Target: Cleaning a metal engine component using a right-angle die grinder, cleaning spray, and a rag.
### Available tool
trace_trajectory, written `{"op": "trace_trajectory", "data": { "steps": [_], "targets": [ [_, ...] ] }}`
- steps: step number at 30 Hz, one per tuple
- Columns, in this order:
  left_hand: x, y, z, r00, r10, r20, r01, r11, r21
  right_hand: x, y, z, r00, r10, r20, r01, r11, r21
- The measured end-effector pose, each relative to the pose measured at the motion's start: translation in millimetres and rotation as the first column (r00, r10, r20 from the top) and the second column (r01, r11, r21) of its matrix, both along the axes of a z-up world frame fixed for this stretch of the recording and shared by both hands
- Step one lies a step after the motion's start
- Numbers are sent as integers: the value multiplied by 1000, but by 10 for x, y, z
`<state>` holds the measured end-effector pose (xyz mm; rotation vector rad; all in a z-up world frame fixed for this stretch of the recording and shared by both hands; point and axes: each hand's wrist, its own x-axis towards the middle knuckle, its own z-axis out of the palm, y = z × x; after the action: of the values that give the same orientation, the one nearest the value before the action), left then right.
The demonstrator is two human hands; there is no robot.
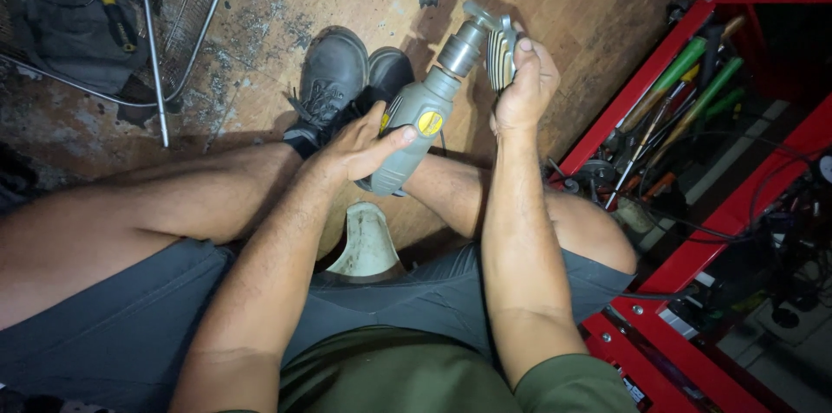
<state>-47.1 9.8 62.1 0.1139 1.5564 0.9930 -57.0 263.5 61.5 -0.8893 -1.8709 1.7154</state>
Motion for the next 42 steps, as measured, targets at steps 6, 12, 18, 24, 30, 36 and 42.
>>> {"op": "trace_trajectory", "data": {
  "steps": [6,12,18,24,30,36,42],
  "targets": [
    [30,-27,-75,1000,8,8,-8,1000,11,-49,0,38,998,53,31,-57,991,121],
    [8,-29,-5,1000,20,6,-20,1000,16,-57,-35,88,999,48,9,-49,993,104],
    [37,-33,-58,999,39,-1,-39,999,19,-127,-236,285,999,32,-28,-31,999,27],
    [71,-47,-143,999,53,-11,-52,998,23,-164,-349,464,998,-55,-7,51,967,-250],
    [166,-20,-228,988,149,-33,-149,989,-15,104,73,476,989,128,-74,-143,696,-704],
    [224,-126,-232,990,121,-67,-124,992,-39,438,201,501,971,231,-55,-194,637,-746],
    [307,-50,-405,984,163,-71,-167,985,-44,572,-99,697,991,119,56,-85,909,-409]
  ]
}}
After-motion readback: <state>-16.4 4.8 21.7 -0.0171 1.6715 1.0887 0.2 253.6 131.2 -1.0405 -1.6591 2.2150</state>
